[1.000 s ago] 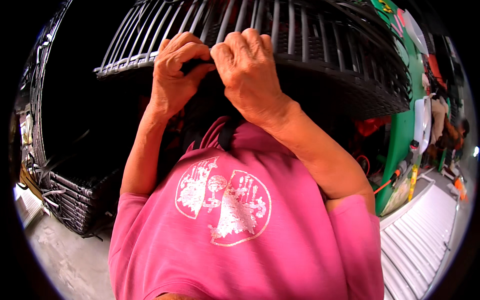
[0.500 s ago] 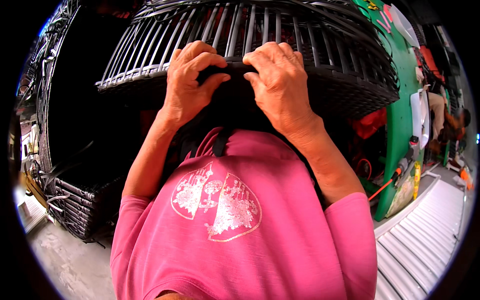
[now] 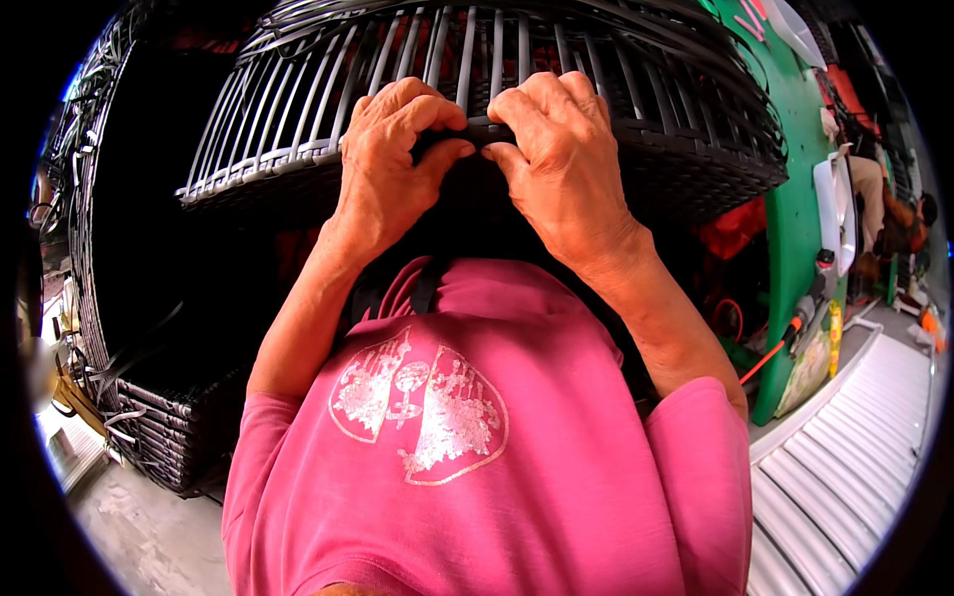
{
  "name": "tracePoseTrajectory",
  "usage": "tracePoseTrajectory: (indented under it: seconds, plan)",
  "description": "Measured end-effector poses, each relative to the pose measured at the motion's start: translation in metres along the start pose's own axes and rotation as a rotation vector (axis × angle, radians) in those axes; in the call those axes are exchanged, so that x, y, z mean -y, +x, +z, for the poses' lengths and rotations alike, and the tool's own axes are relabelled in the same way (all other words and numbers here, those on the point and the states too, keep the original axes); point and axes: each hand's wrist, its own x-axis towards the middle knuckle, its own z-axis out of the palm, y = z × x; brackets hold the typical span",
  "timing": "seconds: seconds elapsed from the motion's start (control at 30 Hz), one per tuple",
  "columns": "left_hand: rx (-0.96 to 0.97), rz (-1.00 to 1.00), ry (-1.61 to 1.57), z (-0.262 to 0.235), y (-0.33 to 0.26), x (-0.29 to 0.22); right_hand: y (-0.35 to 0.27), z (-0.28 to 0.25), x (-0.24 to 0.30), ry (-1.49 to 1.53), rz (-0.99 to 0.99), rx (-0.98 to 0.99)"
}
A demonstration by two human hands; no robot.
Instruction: The person assembles components of black wicker furniture by inserting and securing plastic strips into the woven structure.
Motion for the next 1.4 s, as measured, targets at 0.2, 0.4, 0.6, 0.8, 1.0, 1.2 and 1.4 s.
tracePoseTrajectory:
  seconds: [0.2,0.4,0.6,0.8,1.0,1.2,1.4]
  plan:
    - [-0.053,0.011,0.096,0.004,-0.004,-0.01,-0.002,-0.004,0.003,-0.108,-0.092,0.016]
    - [-0.073,0.019,0.182,0.011,-0.007,-0.015,0.009,-0.007,-0.003,-0.066,-0.097,0.16]
    - [-0.061,0.04,0.183,0.014,-0.007,-0.013,0.008,-0.002,-0.012,-0.024,-0.119,0.191]
    - [-0.069,0.127,0.116,0.015,-0.01,-0.008,-0.001,0.0,-0.013,-0.092,-0.233,0.151]
    - [-0.093,0.203,0.102,0.02,-0.008,-0.002,-0.01,0.009,-0.021,-0.061,-0.278,0.015]
    - [-0.079,0.11,0.061,0.015,-0.012,-0.005,-0.01,0.015,-0.016,0.034,-0.192,-0.078]
    - [-0.019,0.025,-0.047,0.003,-0.005,-0.01,-0.009,0.022,-0.005,-0.035,-0.143,-0.079]
